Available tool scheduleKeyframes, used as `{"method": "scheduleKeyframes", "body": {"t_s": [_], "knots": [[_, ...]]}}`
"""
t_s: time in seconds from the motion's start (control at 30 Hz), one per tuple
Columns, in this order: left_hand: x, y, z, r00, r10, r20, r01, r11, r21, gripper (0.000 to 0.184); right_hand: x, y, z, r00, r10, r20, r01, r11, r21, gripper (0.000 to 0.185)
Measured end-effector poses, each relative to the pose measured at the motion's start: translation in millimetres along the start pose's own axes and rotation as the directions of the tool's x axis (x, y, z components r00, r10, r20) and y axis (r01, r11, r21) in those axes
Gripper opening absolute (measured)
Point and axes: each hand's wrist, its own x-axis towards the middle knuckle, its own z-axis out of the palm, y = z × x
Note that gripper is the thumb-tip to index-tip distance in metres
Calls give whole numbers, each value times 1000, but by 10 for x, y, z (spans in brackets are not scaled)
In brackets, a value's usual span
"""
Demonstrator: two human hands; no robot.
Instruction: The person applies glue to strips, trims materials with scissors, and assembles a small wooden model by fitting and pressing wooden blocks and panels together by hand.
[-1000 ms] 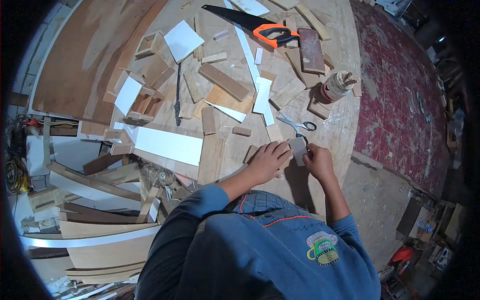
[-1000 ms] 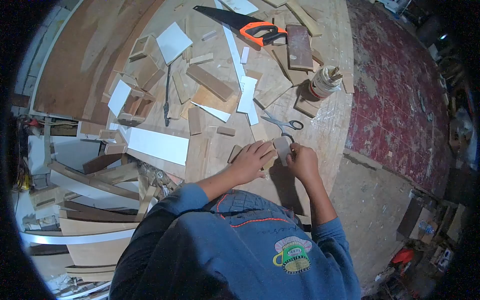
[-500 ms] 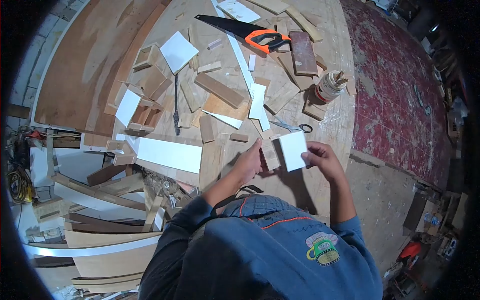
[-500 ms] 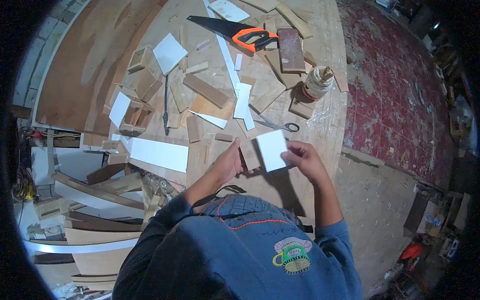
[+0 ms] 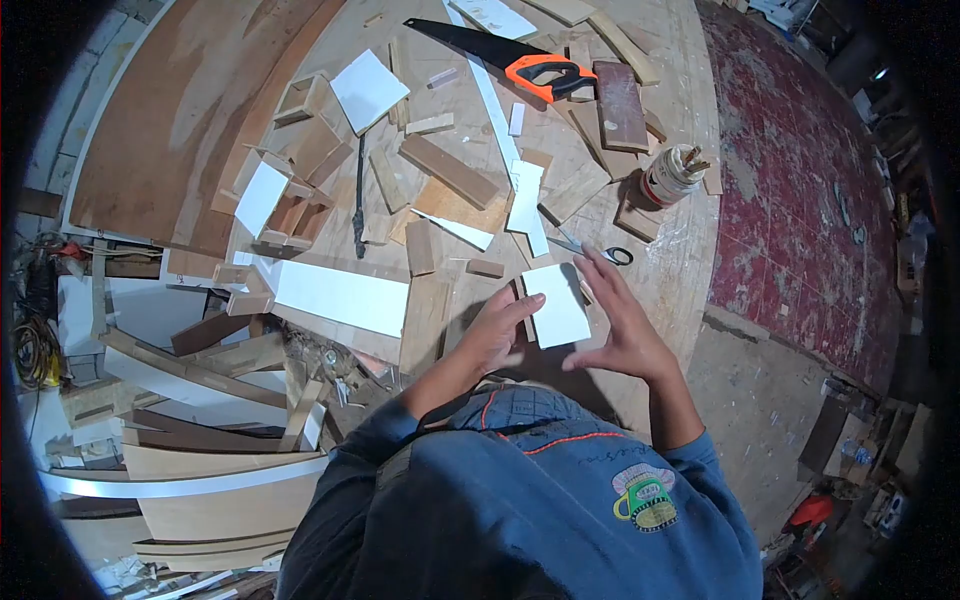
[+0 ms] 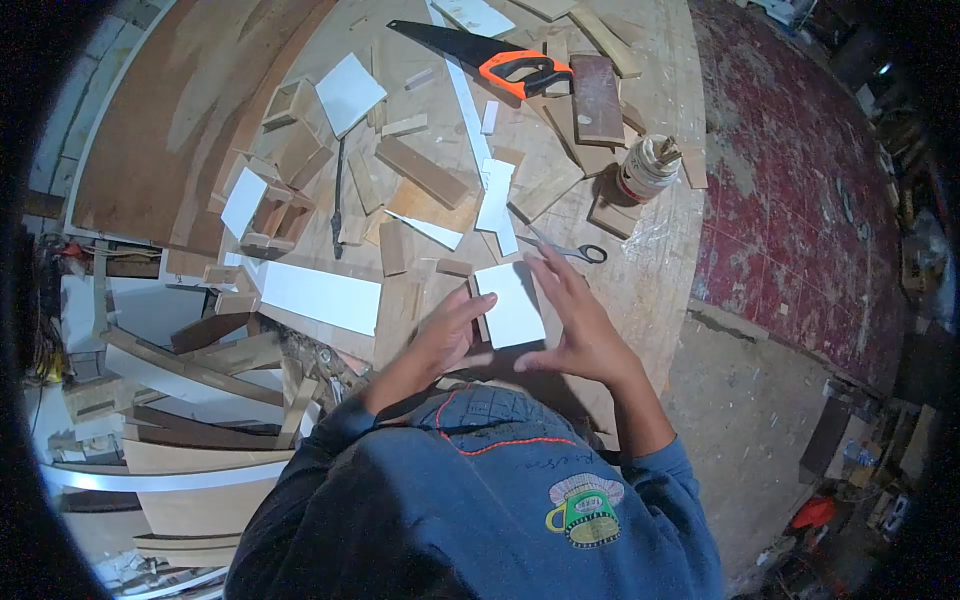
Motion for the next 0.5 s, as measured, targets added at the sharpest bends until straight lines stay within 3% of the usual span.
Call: {"method": "scheduleKeyframes", "body": {"t_s": [0.03, 0.07, 0.2, 0.27, 0.5], "knots": [[-16, 28, 16, 999, -5, 33, 5, 1000, -3, 43, -2, 19, -22, 989, -139, 45, 142, 986, -85, 110], [-43, 56, 47, 998, -9, 67, 9, 1000, 0, 43, -3, 50, -21, 982, -166, 88, 172, 983, -64, 116], [-116, 118, 136, 995, -53, 82, 54, 999, -7, 41, 44, 21, -46, 976, -180, 127, 189, 980, -68, 114], [-139, 137, 148, 987, -97, 127, 120, 974, -194, 40, 62, -18, -67, 978, -170, 122, 181, 979, -90, 111], [-168, 126, 191, 993, -56, 107, 73, 984, -161, 42, 72, -62, -27, 989, -139, 53, 141, 989, -43, 104]]}}
